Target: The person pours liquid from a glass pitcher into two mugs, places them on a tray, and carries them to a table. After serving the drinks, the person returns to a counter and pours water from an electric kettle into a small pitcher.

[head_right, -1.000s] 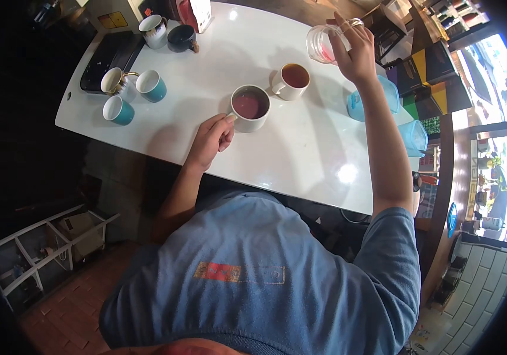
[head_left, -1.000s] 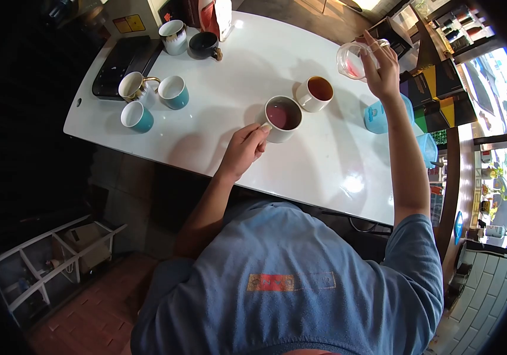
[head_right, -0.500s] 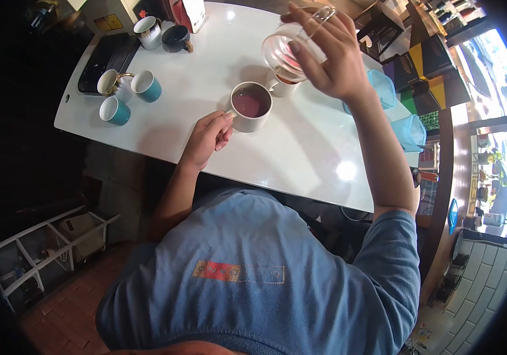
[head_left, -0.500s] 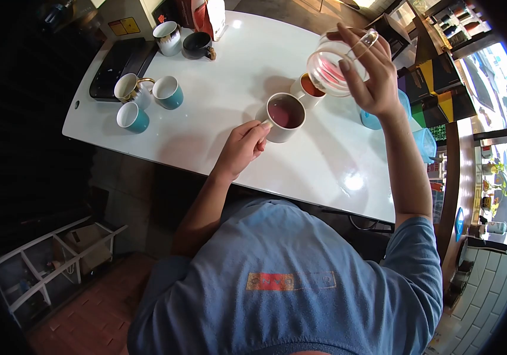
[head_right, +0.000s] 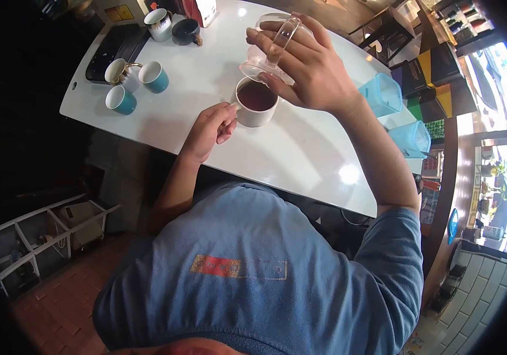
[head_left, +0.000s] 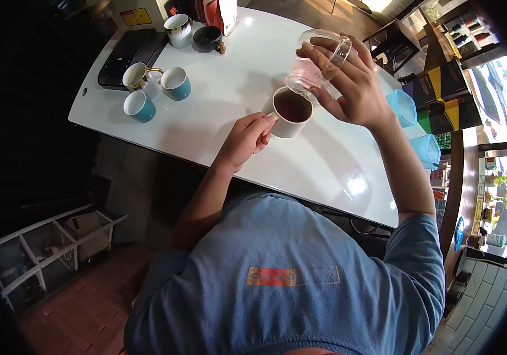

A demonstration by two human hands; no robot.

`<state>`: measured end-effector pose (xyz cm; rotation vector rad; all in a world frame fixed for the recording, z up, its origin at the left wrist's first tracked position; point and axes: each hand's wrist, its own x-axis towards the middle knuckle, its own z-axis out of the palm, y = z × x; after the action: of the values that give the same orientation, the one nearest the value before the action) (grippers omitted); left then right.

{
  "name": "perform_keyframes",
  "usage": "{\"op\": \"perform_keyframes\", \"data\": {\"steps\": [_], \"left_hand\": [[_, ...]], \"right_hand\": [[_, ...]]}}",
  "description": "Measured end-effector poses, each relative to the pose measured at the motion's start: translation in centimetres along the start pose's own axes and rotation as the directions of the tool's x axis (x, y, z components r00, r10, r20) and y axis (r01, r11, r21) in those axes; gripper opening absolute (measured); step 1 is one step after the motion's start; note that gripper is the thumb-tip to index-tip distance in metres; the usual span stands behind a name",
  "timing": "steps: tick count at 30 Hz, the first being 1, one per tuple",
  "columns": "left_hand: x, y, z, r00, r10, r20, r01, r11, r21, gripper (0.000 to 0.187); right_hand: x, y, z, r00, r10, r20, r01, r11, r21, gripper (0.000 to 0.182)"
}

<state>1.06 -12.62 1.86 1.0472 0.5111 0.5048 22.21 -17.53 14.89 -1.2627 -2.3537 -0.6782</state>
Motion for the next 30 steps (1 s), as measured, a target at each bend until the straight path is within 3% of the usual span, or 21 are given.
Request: {"op": "perform_keyframes", "data": {"steps": [17,22,26,30], "left_hand": [[0.9,0.9,-1.5,0.992,-0.038,0.119,0.032,0.998,0.053,0.027],[2.3,2.6,-3.4,0.946,-0.151,0.285,0.165,0.986,-0.023,0.031],[3.3,4.1,-3.6,0.927,-0.197,0.320,0.217,0.976,-0.025,0.021],[4.5,4.9,-4.1,0.897,-0.235,0.374,0.257,0.966,-0.010,0.028]], "right_hand": [[0.5,-0.3,-1.2,0.989,-0.149,-0.022,0.148,0.989,-0.024,0.051],[0.6,0.0,-2.0,0.973,-0.227,-0.034,0.225,0.973,-0.058,0.051],[0.7,-0.1,-2.6,0.963,-0.265,-0.059,0.259,0.962,-0.086,0.051],[0.5,-0.1,-3.0,0.952,-0.295,-0.079,0.286,0.952,-0.112,0.050]]}}
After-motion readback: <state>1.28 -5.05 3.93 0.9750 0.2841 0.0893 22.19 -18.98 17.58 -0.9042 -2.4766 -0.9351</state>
